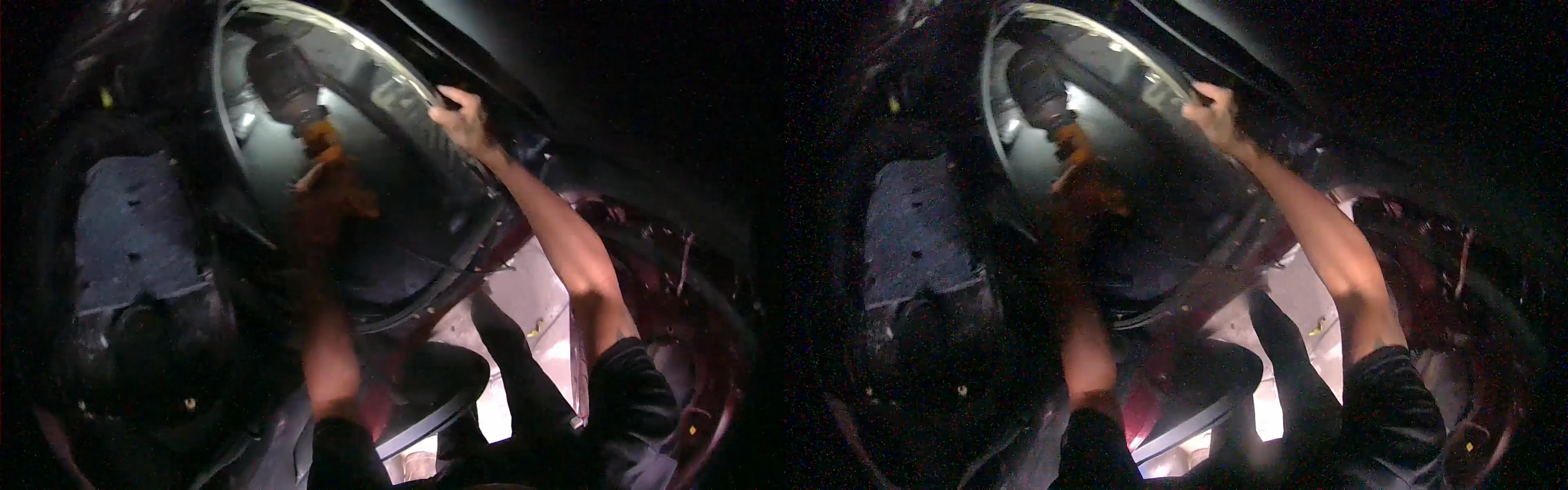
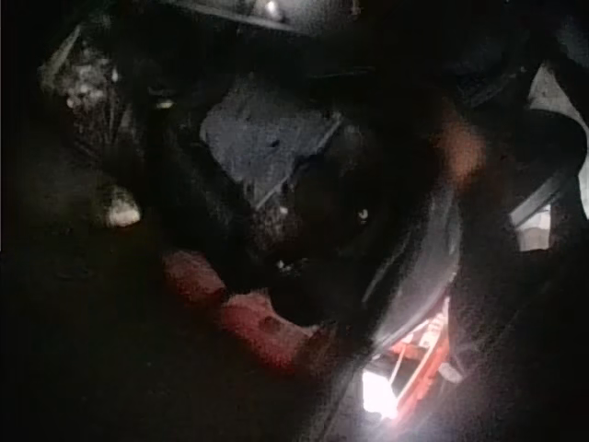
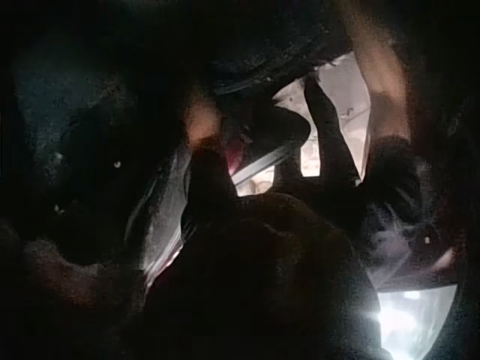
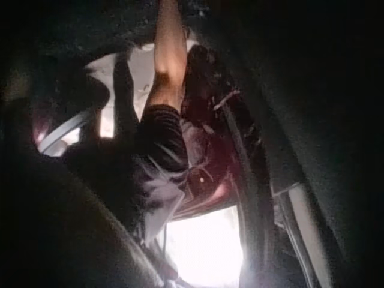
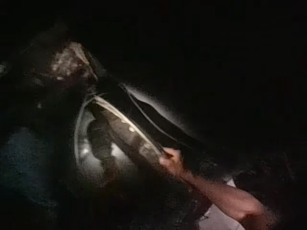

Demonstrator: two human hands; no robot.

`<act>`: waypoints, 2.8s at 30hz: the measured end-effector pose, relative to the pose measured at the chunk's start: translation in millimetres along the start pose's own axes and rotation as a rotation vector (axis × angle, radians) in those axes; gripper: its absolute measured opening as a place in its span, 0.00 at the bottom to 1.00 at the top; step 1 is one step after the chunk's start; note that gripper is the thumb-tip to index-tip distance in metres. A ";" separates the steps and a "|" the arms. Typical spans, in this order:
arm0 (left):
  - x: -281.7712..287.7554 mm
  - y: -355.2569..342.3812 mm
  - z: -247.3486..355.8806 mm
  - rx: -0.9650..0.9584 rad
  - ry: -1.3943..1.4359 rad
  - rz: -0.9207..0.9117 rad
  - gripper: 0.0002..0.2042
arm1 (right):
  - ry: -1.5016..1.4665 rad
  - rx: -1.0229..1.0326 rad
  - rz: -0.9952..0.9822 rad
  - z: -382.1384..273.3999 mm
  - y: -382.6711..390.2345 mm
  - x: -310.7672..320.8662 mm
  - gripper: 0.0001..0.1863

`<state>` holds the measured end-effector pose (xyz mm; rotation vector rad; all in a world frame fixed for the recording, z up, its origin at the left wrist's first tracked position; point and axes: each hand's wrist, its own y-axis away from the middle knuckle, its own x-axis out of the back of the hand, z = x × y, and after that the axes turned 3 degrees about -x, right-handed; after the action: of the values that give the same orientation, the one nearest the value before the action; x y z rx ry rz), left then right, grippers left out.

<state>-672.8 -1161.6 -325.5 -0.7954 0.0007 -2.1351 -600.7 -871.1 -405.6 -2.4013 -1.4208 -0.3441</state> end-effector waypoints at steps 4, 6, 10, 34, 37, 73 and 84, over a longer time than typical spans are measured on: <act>-6.6 -3.1 1.1 0.102 0.256 0.002 0.09 | 0.196 0.244 0.093 26.1 -3.1 -46.3 0.28; -12.6 -4.3 -0.6 0.179 0.396 0.005 0.09 | 0.154 0.029 -0.077 24.0 -12.9 -59.2 0.25; -15.6 0.9 5.6 0.329 0.662 0.049 0.09 | 0.398 0.295 -0.119 -49.8 22.7 -44.7 0.22; 25.7 -5.1 -10.3 1.005 0.852 0.365 0.15 | -0.752 -0.187 -0.211 -297.7 -100.1 -71.2 0.17; 21.6 -6.2 -19.6 1.019 0.860 0.363 0.15 | -0.845 -0.223 -0.207 -305.2 -111.8 -72.8 0.16; 5.7 -3.2 -33.8 0.962 0.853 0.381 0.17 | -0.836 -0.232 -0.227 -340.6 -118.4 -87.1 0.16; -4.7 -6.9 -45.4 1.012 0.720 0.363 0.19 | -0.840 -0.355 -0.235 -382.1 -63.0 -69.3 0.19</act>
<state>-700.1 -1165.8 -362.4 0.5265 -0.4753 -1.6393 -704.0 -1050.2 -70.9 -2.8185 -2.1401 0.4730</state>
